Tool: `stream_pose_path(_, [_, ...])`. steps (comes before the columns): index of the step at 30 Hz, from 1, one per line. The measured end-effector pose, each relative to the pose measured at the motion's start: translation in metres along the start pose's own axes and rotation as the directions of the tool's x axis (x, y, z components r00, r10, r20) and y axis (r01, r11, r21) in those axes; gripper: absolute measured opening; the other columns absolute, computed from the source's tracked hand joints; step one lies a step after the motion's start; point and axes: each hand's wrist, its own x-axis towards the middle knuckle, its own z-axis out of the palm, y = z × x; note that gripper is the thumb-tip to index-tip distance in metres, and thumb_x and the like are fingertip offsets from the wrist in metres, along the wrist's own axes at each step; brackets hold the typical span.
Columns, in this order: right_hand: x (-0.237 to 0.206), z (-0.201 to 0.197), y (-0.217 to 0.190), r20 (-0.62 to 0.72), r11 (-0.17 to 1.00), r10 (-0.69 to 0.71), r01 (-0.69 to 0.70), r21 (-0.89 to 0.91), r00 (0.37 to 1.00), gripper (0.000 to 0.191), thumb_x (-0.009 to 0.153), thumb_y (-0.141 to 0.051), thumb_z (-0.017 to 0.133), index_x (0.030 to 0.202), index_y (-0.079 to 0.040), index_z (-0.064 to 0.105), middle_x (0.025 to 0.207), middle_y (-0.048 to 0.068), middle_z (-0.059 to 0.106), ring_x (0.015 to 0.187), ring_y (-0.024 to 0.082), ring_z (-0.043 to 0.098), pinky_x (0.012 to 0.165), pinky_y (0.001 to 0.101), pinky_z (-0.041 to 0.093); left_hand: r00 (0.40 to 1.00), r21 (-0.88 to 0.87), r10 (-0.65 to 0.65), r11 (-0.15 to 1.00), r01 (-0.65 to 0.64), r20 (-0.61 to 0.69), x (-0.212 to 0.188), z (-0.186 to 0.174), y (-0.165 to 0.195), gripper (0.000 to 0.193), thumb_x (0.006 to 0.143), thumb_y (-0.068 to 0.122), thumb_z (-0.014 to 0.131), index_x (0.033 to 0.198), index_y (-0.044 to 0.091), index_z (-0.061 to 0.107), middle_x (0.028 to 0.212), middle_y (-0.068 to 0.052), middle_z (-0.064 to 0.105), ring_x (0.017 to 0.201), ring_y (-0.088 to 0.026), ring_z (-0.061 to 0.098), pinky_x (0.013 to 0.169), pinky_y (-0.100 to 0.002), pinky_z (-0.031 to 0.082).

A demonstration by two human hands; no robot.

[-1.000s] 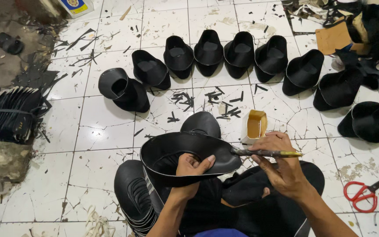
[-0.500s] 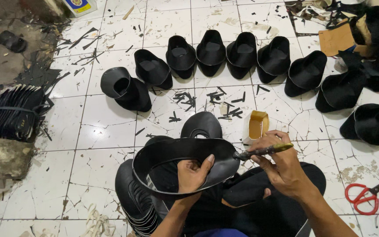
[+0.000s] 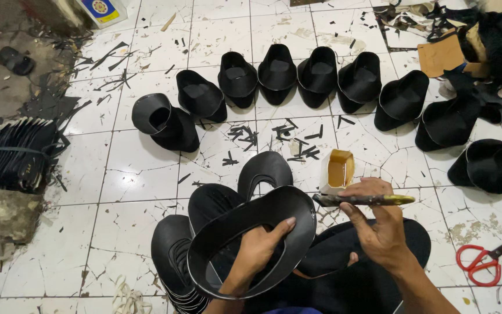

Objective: The person sits on the workshop floor and applies glue with a brush along the edge of black fabric shoe upper components, dipping the brush into a glue container between parts. Each finished component is placed in a growing row of completed pieces on the floor.

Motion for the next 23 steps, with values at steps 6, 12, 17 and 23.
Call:
stream_pose_path(6, [0.008, 0.003, -0.010, 0.039, 0.990, -0.131, 0.133, -0.055, 0.991, 0.019, 0.091, -0.014, 0.071, 0.107, -0.008, 0.064, 0.103, 0.002, 0.073, 0.101, 0.021, 0.068, 0.107, 0.0477, 0.042, 0.987, -0.123, 0.101, 0.986, -0.116, -0.121, -0.007, 0.014, 0.009, 0.033, 0.090, 0.016, 0.076, 0.116, -0.003, 0.070, 0.097, -0.006, 0.076, 0.083, -0.008, 0.068, 0.074, -0.024, 0.055])
stream_pose_path(12, [0.009, 0.001, -0.020, 0.158, 0.996, -0.059, 0.069, -0.059, 0.986, 0.016, 0.086, -0.010, 0.070, 0.101, -0.008, 0.066, 0.096, 0.003, 0.071, 0.094, 0.022, 0.068, 0.112, 0.0508, 0.036, 0.979, -0.229, 0.091, 0.964, -0.132, -0.180, -0.009, 0.017, 0.018, 0.033, 0.091, 0.009, 0.073, 0.121, -0.002, 0.069, 0.090, -0.007, 0.075, 0.075, -0.010, 0.065, 0.066, -0.023, 0.052])
stream_pose_path(17, [-0.004, -0.005, -0.015, 0.243, 0.995, 0.026, -0.049, 0.089, 0.970, 0.012, 0.086, -0.010, 0.070, 0.098, -0.009, 0.073, 0.095, 0.004, 0.073, 0.097, 0.024, 0.067, 0.107, 0.0443, 0.039, 0.903, -0.036, 0.311, 0.941, -0.336, -0.296, 0.012, 0.012, -0.004, 0.036, 0.098, 0.012, 0.066, 0.131, -0.004, 0.059, 0.107, -0.008, 0.072, 0.096, -0.008, 0.066, 0.086, -0.023, 0.055])
stream_pose_path(23, [-0.019, -0.003, 0.010, 0.000, 0.870, 0.401, -0.381, 0.311, 0.916, 0.013, 0.099, -0.011, 0.064, 0.108, -0.005, 0.070, 0.099, 0.008, 0.070, 0.096, 0.019, 0.065, 0.089, 0.0308, 0.050, 0.961, -0.532, -0.030, 0.828, 0.179, 0.276, 0.026, -0.018, -0.050, 0.050, 0.090, 0.002, 0.071, 0.133, -0.011, 0.050, 0.111, -0.013, 0.065, 0.097, -0.020, 0.065, 0.090, -0.034, 0.053])
